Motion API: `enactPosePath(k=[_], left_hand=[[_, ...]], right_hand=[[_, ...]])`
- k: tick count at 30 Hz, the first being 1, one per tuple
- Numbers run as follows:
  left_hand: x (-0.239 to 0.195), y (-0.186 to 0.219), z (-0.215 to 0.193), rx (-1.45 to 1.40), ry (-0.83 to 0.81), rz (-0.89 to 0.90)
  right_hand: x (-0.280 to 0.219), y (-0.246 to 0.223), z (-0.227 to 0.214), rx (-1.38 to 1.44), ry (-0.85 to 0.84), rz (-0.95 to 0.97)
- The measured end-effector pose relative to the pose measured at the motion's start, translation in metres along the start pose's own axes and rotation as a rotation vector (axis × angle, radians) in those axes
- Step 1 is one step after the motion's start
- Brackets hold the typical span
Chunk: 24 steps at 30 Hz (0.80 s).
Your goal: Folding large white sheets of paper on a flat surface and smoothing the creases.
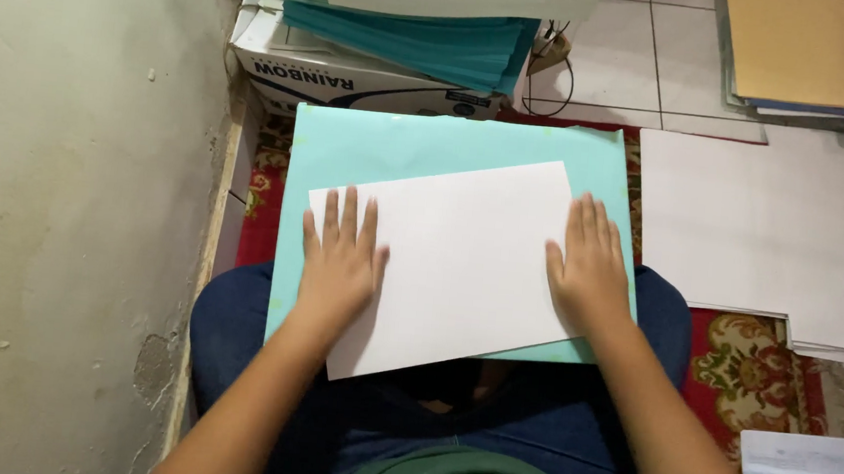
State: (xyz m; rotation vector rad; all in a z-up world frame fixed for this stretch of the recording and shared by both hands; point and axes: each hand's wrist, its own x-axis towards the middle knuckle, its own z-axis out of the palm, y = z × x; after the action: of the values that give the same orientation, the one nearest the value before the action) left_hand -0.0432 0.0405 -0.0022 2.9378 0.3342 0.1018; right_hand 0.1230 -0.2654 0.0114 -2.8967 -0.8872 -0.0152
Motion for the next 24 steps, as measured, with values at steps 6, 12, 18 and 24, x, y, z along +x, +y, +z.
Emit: enactPosePath(k=[6,12,18,24], left_hand=[[-0.107,0.050,0.008,0.155,0.182,0.381],[-0.106,0.051,0.020,0.215,0.054,0.337],[-0.101,0.034,-0.048,-0.214,-0.073,0.216],[-0.110,0.102,-0.109,-1.376,0.272,-0.023]], right_hand=[[-0.088,-0.011,0.028,-0.045,0.118,-0.075],[-0.081,-0.057,0.012,0.000,-0.105,-0.280],[-0.098,-0.060,-0.060,0.657,0.614,-0.226],[-0.096,-0.113,-0.062,1.731,-0.037,0.500]])
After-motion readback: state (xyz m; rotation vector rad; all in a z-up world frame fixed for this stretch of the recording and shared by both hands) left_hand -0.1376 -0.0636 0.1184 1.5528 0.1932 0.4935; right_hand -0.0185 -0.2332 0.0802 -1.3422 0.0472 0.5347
